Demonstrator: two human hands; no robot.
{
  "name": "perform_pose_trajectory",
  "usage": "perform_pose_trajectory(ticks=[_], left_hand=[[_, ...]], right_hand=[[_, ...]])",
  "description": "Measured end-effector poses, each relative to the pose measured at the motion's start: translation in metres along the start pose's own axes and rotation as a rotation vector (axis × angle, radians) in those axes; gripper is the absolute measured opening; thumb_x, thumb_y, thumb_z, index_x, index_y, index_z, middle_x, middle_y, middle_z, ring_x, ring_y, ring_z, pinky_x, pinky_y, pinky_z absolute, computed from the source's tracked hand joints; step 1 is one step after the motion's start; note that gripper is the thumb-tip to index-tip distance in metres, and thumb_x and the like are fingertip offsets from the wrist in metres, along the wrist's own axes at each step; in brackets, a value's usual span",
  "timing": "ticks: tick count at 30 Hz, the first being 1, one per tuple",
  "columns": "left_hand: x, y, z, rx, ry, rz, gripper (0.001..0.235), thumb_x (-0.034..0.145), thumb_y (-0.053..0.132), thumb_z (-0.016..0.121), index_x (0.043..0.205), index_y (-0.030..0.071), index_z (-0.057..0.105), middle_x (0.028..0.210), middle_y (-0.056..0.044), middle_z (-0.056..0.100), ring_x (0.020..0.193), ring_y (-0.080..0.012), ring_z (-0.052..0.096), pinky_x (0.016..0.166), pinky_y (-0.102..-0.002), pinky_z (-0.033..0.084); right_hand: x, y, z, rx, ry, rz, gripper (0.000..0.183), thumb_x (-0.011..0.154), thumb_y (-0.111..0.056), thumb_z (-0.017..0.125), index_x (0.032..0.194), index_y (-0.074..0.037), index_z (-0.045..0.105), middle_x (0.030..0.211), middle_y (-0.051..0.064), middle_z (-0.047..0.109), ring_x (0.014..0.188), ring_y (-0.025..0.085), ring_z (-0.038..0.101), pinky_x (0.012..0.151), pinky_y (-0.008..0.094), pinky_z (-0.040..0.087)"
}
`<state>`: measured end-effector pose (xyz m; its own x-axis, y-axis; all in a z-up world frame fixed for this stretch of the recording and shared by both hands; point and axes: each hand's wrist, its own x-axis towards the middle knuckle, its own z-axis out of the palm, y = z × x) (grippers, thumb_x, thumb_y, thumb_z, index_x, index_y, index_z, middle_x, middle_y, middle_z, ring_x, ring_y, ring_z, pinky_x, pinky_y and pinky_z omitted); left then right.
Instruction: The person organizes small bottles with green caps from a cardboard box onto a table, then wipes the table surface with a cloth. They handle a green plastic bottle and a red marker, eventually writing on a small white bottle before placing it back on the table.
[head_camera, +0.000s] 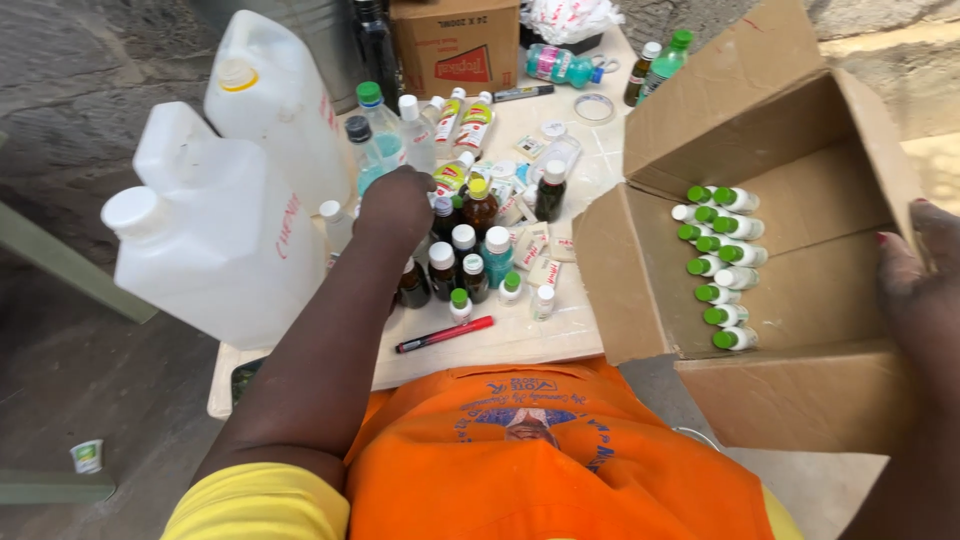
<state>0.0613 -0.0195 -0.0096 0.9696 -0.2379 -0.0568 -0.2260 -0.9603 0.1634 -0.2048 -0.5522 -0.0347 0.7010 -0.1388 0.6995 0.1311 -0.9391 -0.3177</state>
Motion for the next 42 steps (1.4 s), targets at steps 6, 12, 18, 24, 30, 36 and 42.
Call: perform_pose_trajectory(ticks=[6,12,18,24,30,36,42], left_hand=[[-0.019,0.047,0.007,-0.038,0.499,0.391,0.043,0.091,0.009,0.055,0.131,0.011,0.073,0.108,-0.017,0.071,0.089,-0.039,0.066,0.07,-0.05,0.053],[-0.047,0.163,0.066,-0.368,0.459,1.108,0.032,0.093,0.015,0.063,0.123,0.005,0.07,0.117,-0.02,0.065,0.112,-0.0393,0.059,0.096,-0.051,0.045],[-0.012,0.276,0.125,-0.331,0.316,1.181,0.076,0.076,0.027,0.077,0.148,0.026,0.053,0.145,-0.013,0.056,0.136,-0.0383,0.052,0.114,-0.049,0.044],[0.034,0.324,0.089,0.051,-0.065,0.967,0.086,0.083,0.015,0.068,0.158,0.039,0.035,0.171,-0.005,0.016,0.158,-0.0377,0.009,0.114,-0.062,0.031],[0.032,0.331,0.064,0.203,-0.165,1.036,0.088,0.071,0.034,0.084,0.149,0.044,0.045,0.161,0.005,0.026,0.132,-0.0378,0.04,0.092,-0.041,0.054],[0.027,0.338,0.058,0.357,-0.344,1.046,0.079,0.077,0.03,0.081,0.146,0.051,0.047,0.155,0.01,0.027,0.132,-0.0266,0.042,0.097,-0.038,0.052],[0.044,0.339,0.1,0.283,-0.276,1.053,0.043,0.088,0.024,0.068,0.123,0.05,0.064,0.154,0.015,0.036,0.134,-0.0292,0.04,0.086,-0.041,0.054]], right_hand=[[0.03,-0.09,-0.044,-0.678,-0.209,0.153,0.053,0.112,-0.039,0.063,0.155,-0.01,0.076,0.1,0.02,0.08,0.087,0.04,0.076,0.071,0.045,0.059],[0.045,-0.127,-0.057,-0.721,-0.358,0.346,0.059,0.107,-0.047,0.049,0.159,-0.024,0.065,0.107,0.021,0.081,0.096,0.046,0.076,0.077,0.049,0.059],[0.049,-0.146,-0.062,-0.821,-0.467,0.409,0.06,0.105,-0.053,0.043,0.158,-0.029,0.059,0.116,0.013,0.081,0.1,0.04,0.078,0.072,0.049,0.062],[0.035,-0.134,-0.064,-0.931,-0.438,0.305,0.054,0.105,-0.053,0.045,0.153,-0.035,0.06,0.099,0.006,0.082,0.084,0.033,0.08,0.063,0.042,0.061],[0.02,-0.111,-0.062,-0.984,-0.344,0.203,0.049,0.106,-0.053,0.051,0.151,-0.037,0.062,0.087,-0.003,0.076,0.077,0.025,0.077,0.056,0.037,0.057],[0.017,-0.096,-0.054,-0.822,-0.169,0.024,0.045,0.109,-0.042,0.066,0.151,-0.03,0.076,0.098,-0.003,0.077,0.083,0.021,0.075,0.065,0.033,0.055],[0.01,-0.079,-0.047,-0.517,-0.099,0.025,0.043,0.114,-0.027,0.078,0.152,-0.007,0.082,0.097,0.014,0.076,0.074,0.029,0.069,0.065,0.035,0.052]])
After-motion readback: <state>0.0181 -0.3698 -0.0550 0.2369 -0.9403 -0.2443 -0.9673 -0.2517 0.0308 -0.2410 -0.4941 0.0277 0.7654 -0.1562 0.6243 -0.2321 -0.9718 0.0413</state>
